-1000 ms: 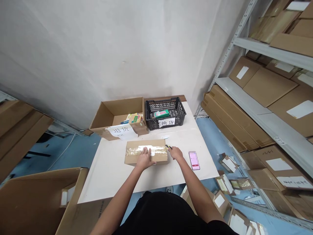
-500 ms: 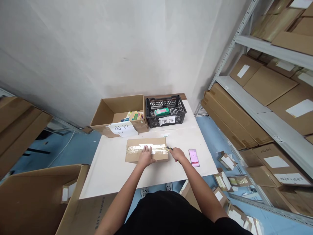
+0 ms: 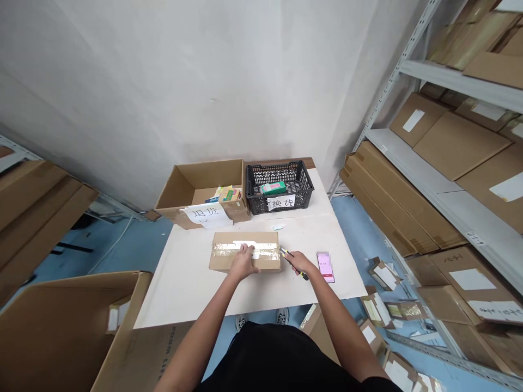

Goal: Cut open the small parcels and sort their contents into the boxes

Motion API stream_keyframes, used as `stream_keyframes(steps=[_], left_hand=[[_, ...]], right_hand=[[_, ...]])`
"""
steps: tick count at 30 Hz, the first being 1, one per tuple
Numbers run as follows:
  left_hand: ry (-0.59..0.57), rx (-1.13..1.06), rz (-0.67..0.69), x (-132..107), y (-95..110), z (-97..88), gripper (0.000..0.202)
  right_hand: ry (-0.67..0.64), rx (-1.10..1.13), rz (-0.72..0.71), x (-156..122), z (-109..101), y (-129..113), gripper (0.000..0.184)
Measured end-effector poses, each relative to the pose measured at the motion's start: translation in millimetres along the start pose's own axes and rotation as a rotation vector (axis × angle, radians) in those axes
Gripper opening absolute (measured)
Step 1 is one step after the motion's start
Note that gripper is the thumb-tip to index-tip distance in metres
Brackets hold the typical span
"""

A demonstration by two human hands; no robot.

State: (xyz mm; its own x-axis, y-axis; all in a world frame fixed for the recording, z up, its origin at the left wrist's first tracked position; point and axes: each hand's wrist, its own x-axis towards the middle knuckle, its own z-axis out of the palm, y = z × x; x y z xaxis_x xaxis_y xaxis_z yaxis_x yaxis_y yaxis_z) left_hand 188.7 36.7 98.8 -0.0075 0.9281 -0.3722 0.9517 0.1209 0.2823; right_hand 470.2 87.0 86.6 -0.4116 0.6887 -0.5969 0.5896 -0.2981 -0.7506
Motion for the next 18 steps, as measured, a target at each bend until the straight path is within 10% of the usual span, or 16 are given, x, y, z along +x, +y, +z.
stream_keyframes(steps=[7,18], left_hand=[[-0.018,-0.050,0.013,2,-7,-1.6,0.105],[-0.143,0.073,-0.082,10,16,-33.8,0.098]], right_hand=[[0.057,0.071,-0.075,1,6,14,0.047],[0.092,-0.460,-0.018,7,-16,-29,0.042]])
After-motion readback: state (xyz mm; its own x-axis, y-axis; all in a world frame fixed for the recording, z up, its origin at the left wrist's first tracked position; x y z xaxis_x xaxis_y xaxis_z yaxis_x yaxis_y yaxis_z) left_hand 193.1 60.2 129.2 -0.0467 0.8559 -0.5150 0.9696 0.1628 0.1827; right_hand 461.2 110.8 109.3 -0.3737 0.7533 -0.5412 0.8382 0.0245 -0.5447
